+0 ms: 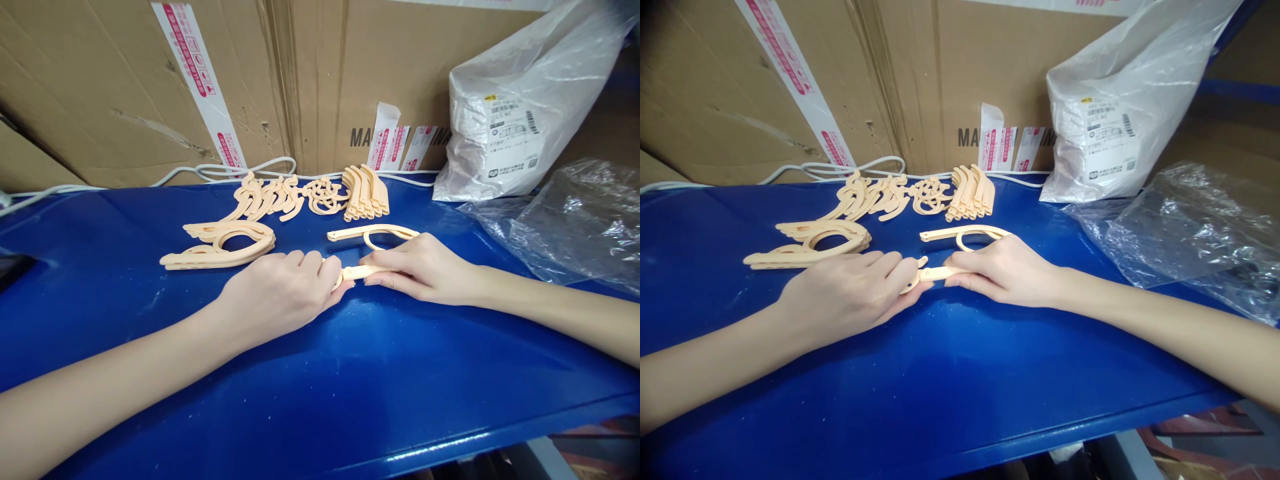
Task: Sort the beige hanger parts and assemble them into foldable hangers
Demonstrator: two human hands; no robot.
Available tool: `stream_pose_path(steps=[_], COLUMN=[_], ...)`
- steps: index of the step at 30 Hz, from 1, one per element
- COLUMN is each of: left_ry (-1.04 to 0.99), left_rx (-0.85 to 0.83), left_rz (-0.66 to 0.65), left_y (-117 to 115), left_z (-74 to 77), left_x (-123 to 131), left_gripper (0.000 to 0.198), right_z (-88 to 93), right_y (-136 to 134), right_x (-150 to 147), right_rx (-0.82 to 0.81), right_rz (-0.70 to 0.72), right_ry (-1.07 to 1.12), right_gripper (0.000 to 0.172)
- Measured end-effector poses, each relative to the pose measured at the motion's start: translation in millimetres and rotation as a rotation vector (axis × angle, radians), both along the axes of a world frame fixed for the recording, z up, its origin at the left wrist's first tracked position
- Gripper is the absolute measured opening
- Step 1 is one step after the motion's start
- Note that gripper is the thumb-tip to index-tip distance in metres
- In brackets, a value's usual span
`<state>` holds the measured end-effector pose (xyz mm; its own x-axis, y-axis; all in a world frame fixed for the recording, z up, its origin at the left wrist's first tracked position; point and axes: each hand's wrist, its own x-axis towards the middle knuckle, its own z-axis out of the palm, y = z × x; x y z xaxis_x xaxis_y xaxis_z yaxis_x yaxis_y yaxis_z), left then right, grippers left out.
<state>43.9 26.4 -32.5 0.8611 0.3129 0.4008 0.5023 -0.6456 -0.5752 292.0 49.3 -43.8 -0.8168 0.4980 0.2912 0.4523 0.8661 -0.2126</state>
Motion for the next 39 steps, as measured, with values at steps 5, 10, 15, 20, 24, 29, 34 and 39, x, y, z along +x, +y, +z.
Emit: stream_pose_path(steps=[5,10,15,20,24,29,34,39], left_ry=[-0.019,-0.037,-0.054,-0.018,-0.038,-0.043,-0.084,-0.084], left_rx=[0.016,0.047,0.028,-0.013,-0.012,0.011,0.028,0.024], left_rz=[0.006,-0.028,-0.056,-0.15,-0.142,-0.106,-0.093,-0.108], left_y=[1,1,1,1,1,0,1,1], left_z=[0.9,1.5,-0.5,-4.0,-3.7,-1.7,-2.5,-1.9], left_x=[1,1,1,2,3,3,3,3], left_gripper=[0.037,0.035,0.036,0.028,0.026,0.028,0.028,0.028], right_z=[-0.4,-1.8,-1.9,2.0,3.6,5.8,6.5,2.9], right_y=[0,0,-1,-3,-5,-9,-5,1], right_x=[0,2,2,-3,-3,0,0,2], right_rx=[0.0,0.017,0.116,0.255,0.289,0.34,0.45,0.254], right_rz=[0.0,0.005,0.02,0.099,0.114,0.065,-0.121,-0.208], right_ry=[-0.005,-0.016,-0.01,-0.014,0.01,0.107,0.282,0.308], right_gripper=[0.038,0.039,0.038,0.036,0.033,0.026,0.021,0.028])
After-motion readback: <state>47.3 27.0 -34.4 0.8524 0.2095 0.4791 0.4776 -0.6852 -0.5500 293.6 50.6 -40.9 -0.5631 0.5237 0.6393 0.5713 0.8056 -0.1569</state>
